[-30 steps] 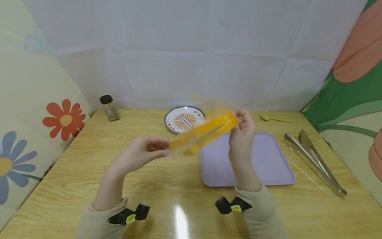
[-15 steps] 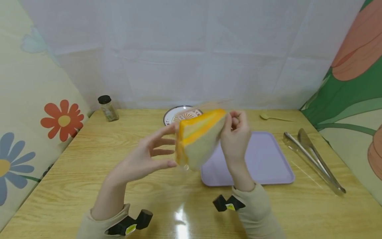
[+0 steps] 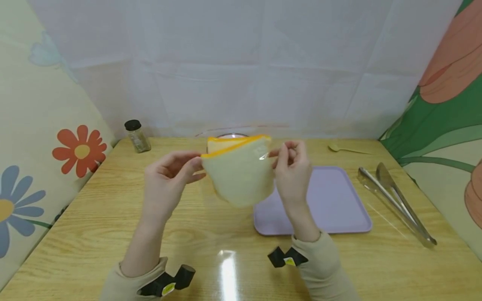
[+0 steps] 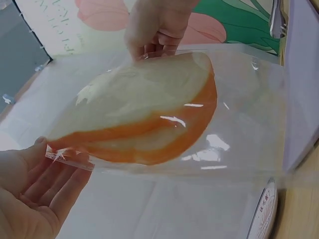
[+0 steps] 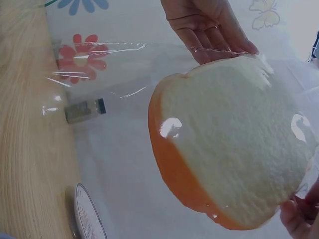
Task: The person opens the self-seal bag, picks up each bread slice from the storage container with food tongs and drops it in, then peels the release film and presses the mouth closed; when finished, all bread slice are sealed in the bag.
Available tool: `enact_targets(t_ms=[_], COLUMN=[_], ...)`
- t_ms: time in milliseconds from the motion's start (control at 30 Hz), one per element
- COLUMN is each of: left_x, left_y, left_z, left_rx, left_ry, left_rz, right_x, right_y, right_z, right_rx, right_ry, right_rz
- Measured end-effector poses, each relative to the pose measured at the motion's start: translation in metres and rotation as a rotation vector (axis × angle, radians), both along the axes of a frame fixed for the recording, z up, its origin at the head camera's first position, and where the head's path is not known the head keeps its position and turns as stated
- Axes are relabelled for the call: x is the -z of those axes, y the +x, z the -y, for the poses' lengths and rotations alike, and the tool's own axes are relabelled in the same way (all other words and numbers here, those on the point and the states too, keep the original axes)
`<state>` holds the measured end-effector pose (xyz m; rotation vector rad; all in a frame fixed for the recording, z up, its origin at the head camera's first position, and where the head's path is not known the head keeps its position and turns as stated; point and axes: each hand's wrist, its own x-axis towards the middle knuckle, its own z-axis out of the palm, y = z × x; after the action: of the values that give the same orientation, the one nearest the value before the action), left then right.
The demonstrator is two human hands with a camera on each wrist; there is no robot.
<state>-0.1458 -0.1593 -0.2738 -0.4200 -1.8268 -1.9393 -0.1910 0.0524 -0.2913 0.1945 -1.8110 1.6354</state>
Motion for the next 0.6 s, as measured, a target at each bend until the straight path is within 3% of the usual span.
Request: enact_targets(t_ms=[167, 400, 467, 600], left_x=[0.0, 0.0, 0.001, 0.003], left_y=[-0.002, -0.007, -0.008, -0.011], left_z=[0.004, 0.011, 0.013, 0.014], left_rx=[-0.074, -0.277, -0.299, -0.29], left_ry=[0.099, 0.023, 0.01, 0.079], left_rz=[0.012, 0.036, 0.042, 0.021], right_x=[0.001, 0.0, -0.001, 0.001], right_y=[-0.002, -0.01, -0.011, -0.013], right_z=[0.0, -0.018, -0.021, -0.021], right_rx=[-0.126, -0.256, -0.283, -0.281], right_ry=[-0.015, 0.114, 0.125, 0.113], right_rz=[0.008, 0.012, 0.003, -0.023])
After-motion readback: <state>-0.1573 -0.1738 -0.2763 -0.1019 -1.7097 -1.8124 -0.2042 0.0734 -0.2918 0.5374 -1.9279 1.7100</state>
